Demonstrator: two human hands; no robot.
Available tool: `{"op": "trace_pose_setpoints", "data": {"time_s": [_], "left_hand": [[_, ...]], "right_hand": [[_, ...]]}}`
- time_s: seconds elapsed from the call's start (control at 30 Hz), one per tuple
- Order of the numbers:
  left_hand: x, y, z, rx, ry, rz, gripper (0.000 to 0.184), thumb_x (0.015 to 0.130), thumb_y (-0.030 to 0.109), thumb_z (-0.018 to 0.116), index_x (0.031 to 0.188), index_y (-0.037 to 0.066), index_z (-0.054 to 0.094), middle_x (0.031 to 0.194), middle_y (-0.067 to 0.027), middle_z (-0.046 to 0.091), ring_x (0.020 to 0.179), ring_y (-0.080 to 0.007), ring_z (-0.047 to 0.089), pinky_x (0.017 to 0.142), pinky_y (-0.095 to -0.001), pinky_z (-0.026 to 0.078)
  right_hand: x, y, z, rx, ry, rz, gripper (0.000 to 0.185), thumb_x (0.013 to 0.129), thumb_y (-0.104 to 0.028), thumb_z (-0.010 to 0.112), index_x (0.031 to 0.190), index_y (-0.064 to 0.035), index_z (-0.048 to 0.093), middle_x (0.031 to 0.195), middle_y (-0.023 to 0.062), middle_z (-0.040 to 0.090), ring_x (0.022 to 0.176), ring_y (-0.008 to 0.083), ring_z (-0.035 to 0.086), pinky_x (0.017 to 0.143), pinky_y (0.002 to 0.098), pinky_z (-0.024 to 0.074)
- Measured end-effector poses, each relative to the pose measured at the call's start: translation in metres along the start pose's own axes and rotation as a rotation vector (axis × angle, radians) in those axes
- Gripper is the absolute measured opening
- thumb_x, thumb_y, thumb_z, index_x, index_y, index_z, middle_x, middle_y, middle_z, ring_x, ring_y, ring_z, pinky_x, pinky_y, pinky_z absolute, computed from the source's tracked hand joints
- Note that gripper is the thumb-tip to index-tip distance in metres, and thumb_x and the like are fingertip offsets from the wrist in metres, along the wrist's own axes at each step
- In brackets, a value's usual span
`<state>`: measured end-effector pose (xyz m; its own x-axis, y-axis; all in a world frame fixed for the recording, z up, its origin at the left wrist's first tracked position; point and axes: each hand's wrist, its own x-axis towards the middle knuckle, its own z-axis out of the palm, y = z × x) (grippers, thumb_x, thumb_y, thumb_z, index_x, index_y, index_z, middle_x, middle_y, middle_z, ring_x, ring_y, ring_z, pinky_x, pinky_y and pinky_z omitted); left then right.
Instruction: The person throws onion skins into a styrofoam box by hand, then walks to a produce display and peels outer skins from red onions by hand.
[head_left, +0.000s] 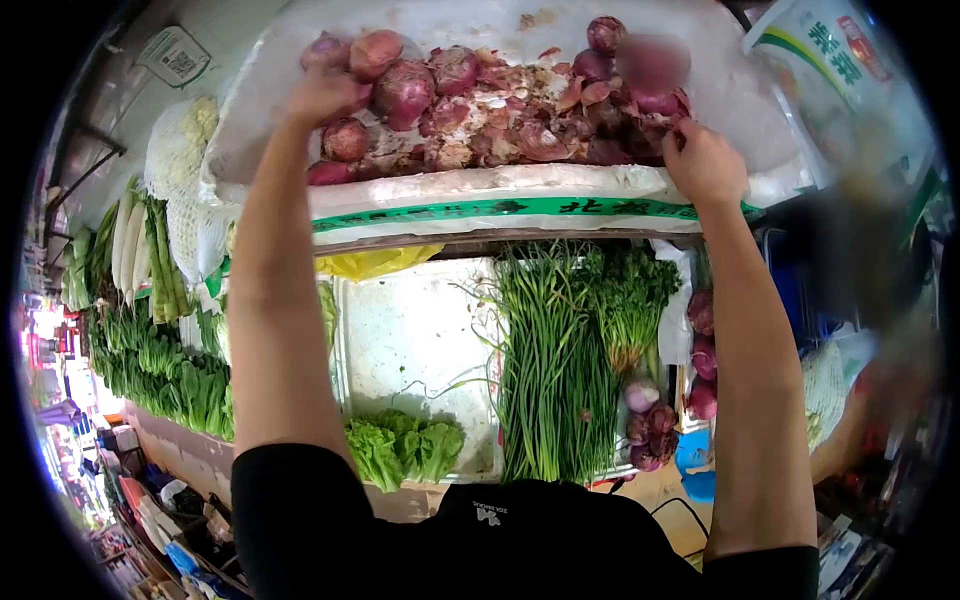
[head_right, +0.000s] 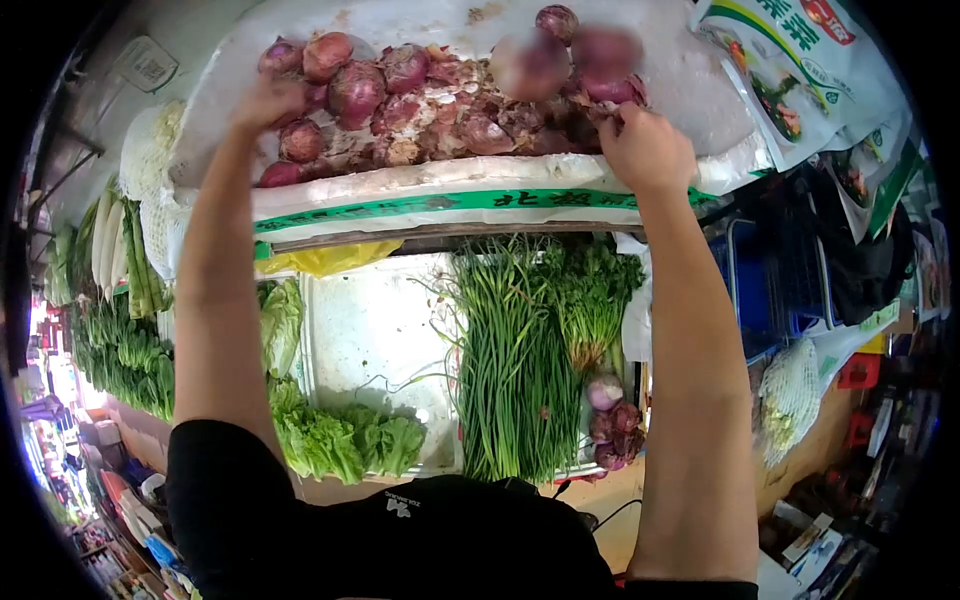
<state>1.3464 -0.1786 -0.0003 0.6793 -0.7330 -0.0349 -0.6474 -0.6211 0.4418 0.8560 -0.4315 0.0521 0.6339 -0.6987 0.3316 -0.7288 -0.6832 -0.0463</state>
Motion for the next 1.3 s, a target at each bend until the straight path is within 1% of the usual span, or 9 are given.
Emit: {"op": "trace_pose_setpoints", "data": {"time_s": [0.1,0.2,0.37,0.5,0.57,0.7,0.83,1.13,1.3], "left_hand": [[-0.071,0.050,-0.013,0.741,0.015,-0.052,0.039,0.083,0.021,0.051,0.120,0.006,0.054,0.114,-0.0226,0.060,0.106,-0.0354,0.059,0.091,-0.0452,0.047],[-0.045,-0.013,0.023,0.787,-0.030,-0.045,0.046,0.083,0.026,0.053,0.127,0.009,0.049,0.134,-0.0182,0.046,0.125,-0.0401,0.043,0.099,-0.0487,0.041],[-0.078,0.063,0.013,0.851,-0.189,-0.230,0.053,0.082,0.026,0.058,0.132,0.014,0.047,0.144,-0.0138,0.036,0.130,-0.0419,0.036,0.106,-0.0490,0.035],[-0.009,0.058,0.017,0.900,-0.178,-0.189,0.058,0.077,0.030,0.063,0.132,0.021,0.049,0.142,-0.0144,0.040,0.127,-0.0358,0.044,0.103,-0.0535,0.037],[-0.005,0.113,0.015,0.667,0.057,0.028,0.053,0.077,0.034,0.063,0.127,0.019,0.054,0.136,-0.0141,0.049,0.121,-0.0350,0.050,0.099,-0.0515,0.041],[0.035,0.217,0.049,0.419,-0.004,0.216,0.052,0.073,0.034,0.069,0.119,0.012,0.060,0.115,-0.0189,0.061,0.110,-0.0345,0.057,0.095,-0.0420,0.044],[0.095,0.287,0.109,0.306,0.044,0.426,0.069,0.072,0.038,0.069,0.134,0.016,0.047,0.122,-0.0222,0.056,0.108,-0.0391,0.056,0.093,-0.0425,0.047],[0.098,0.367,0.195,0.155,0.273,0.462,0.079,0.073,0.015,0.072,0.141,0.029,0.035,0.146,-0.0186,0.027,0.122,-0.0400,0.045,0.099,-0.0441,0.045],[0.088,0.367,0.179,0.060,0.332,0.328,0.068,0.072,0.023,0.077,0.132,0.022,0.046,0.124,-0.0195,0.040,0.110,-0.0395,0.052,0.090,-0.0445,0.050]], "right_hand": [[0.003,0.006,0.007,-0.008,0.018,-0.032,0.029,0.083,-0.037,0.055,0.090,-0.0123,0.067,0.083,0.0167,0.068,0.077,0.0368,0.066,0.071,0.0473,0.0527],[0.001,0.002,-0.001,-0.037,-0.028,0.017,0.030,0.084,-0.038,0.053,0.090,-0.0128,0.067,0.082,0.0167,0.068,0.077,0.0367,0.066,0.072,0.0471,0.0529],[0.002,0.002,-0.003,-0.025,-0.055,0.003,0.032,0.085,-0.038,0.051,0.088,-0.0102,0.066,0.082,0.0155,0.068,0.078,0.0347,0.066,0.071,0.0471,0.0530],[0.003,0.008,0.003,0.005,-0.027,-0.034,0.030,0.084,-0.037,0.052,0.086,-0.0102,0.065,0.082,0.0144,0.068,0.077,0.0340,0.066,0.070,0.0465,0.0532],[0.003,0.008,0.002,0.025,-0.033,-0.034,0.029,0.084,-0.037,0.053,0.086,-0.0102,0.065,0.082,0.0142,0.068,0.077,0.0338,0.066,0.069,0.0464,0.0532],[0.002,0.010,0.004,0.060,-0.008,-0.051,0.027,0.084,-0.034,0.053,0.085,-0.0102,0.066,0.081,0.0134,0.068,0.075,0.0321,0.066,0.068,0.0456,0.0534],[0.002,0.014,0.009,0.072,0.046,-0.101,0.026,0.082,-0.032,0.053,0.081,-0.0096,0.066,0.078,0.0125,0.068,0.072,0.0313,0.067,0.066,0.0451,0.0537],[0.004,0.018,0.015,0.111,0.105,-0.166,0.023,0.082,-0.031,0.055,0.079,-0.0092,0.063,0.077,0.0103,0.066,0.069,0.0329,0.064,0.062,0.0455,0.0521],[0.006,0.016,0.014,0.091,0.073,-0.133,0.022,0.082,-0.031,0.055,0.080,-0.0104,0.063,0.080,0.0106,0.067,0.071,0.0331,0.064,0.063,0.0453,0.0523]]}}
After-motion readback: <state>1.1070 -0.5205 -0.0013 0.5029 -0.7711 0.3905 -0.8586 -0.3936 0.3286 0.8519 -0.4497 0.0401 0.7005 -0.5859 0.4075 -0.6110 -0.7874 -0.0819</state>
